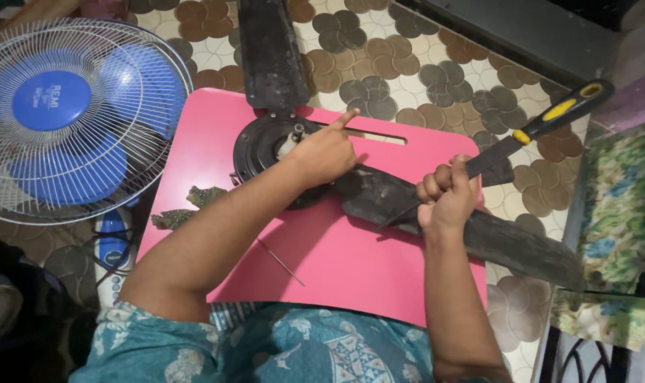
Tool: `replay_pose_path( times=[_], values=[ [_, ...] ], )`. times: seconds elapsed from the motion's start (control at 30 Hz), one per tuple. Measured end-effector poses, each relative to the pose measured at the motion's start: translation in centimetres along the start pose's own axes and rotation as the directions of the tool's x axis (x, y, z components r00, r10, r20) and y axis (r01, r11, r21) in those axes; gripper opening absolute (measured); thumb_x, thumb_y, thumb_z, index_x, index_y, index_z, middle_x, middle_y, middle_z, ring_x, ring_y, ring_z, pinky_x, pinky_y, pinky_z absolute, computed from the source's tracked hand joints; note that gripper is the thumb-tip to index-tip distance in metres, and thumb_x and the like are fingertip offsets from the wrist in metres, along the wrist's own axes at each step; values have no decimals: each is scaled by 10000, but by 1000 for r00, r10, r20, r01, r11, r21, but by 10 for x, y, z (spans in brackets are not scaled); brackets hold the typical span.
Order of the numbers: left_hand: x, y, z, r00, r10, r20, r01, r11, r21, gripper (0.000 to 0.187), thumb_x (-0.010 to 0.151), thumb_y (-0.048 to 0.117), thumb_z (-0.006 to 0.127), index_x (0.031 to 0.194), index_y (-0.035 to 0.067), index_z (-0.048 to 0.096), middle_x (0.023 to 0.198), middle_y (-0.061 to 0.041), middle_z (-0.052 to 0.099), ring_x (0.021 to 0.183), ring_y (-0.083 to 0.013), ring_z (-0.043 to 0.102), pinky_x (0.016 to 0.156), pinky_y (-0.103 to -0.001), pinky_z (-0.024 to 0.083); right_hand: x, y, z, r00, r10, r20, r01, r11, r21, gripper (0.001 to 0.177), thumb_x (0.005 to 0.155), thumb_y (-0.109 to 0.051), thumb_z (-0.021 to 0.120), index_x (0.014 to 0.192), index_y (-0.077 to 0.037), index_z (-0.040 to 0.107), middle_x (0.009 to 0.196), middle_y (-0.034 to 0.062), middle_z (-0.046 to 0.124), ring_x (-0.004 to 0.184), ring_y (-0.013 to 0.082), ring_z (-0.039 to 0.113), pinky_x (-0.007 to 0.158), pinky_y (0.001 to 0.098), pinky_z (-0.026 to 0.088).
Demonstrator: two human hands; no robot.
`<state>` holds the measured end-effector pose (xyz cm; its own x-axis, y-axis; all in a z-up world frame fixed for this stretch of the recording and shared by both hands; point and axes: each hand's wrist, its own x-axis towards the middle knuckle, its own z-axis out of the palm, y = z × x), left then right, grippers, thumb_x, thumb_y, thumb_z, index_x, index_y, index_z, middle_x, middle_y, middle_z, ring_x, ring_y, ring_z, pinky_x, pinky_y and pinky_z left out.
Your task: The person uses a screwdriver to remove screws from the central hub of a ceiling fan, detaching the fan blades one by one. The removed screws and blades are placed on a pink table while a standing fan remains in the background.
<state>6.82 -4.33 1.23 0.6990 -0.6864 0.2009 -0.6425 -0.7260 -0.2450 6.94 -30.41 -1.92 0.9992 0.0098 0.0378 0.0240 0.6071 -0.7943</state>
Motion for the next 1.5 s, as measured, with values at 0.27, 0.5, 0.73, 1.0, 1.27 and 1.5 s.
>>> replay_pose_path(
  times=[0.27, 0.5, 0.73, 1.0, 1.27, 1.5],
  values=[
    [-13, 73, -35, 893, -354, -278, 166, 834, -527, 327, 932, 308, 649, 1055, 35, 781, 856, -143, 742, 842, -318, 705, 906, -490, 498, 4, 0, -15, 999, -18, 48, 3, 953, 302, 340, 1119, -476, 453, 984, -166, 491, 614, -43, 206, 494, 102, 154, 491, 295, 162],
    [-9, 107, 4, 772, -437, 461, 326, -351, -878, 227, 976, 174, 645, 1019, -6, 775, 762, -62, 732, 578, -95, 634, 570, -263, 519, -29, -21, 32, 988, -149, -29, 147, 988, -54, 174, 1045, -245, 557, 1219, -246, 545, 929, 60, 596, 810, 196, 607, 832, 401, 541],
    [-30, 111, 10, 835, -342, 431, 266, -435, -860, 210, 985, 144, 641, 1013, -30, 754, 762, -54, 720, 623, -106, 654, 609, -266, 532, -67, -81, 58, 217, -35, 976, 746, -639, -188, 386, 919, -248, 605, 1297, -171, 590, 1059, 139, 641, 977, 322, 648, 981, 490, 446],
    [-85, 29, -42, 480, -805, -350, 474, 574, -668, 650, 828, 407, 767, 1353, 55, 614, 1356, -189, 601, 1315, -388, 479, 1106, -573, 341, -25, -109, 55, 126, 564, 816, 679, -649, 344, 397, 860, -226, 600, 1229, -105, 686, 898, 85, 666, 797, 200, 653, 664, 298, 492],
    [-89, 21, -1, 598, -788, -146, 615, 568, -547, 410, 950, 402, 699, 1261, 136, 671, 1216, -87, 712, 1347, -294, 552, 1150, -657, 256, -11, -74, 89, 88, 694, 715, 710, -547, 444, 587, 848, -242, 549, 1415, -96, 591, 954, 26, 634, 815, 152, 612, 665, 274, 475],
    [-96, 24, 3, 619, -752, -225, 555, 622, -552, 298, 954, 323, 677, 1195, 149, 697, 1208, -13, 721, 1338, -281, 566, 1144, -664, 285, -10, -64, 103, 120, 727, 676, 743, -518, 425, 640, 874, -268, 535, 1510, -203, 506, 861, -9, 602, 736, 153, 577, 609, 279, 449]
  ],
)
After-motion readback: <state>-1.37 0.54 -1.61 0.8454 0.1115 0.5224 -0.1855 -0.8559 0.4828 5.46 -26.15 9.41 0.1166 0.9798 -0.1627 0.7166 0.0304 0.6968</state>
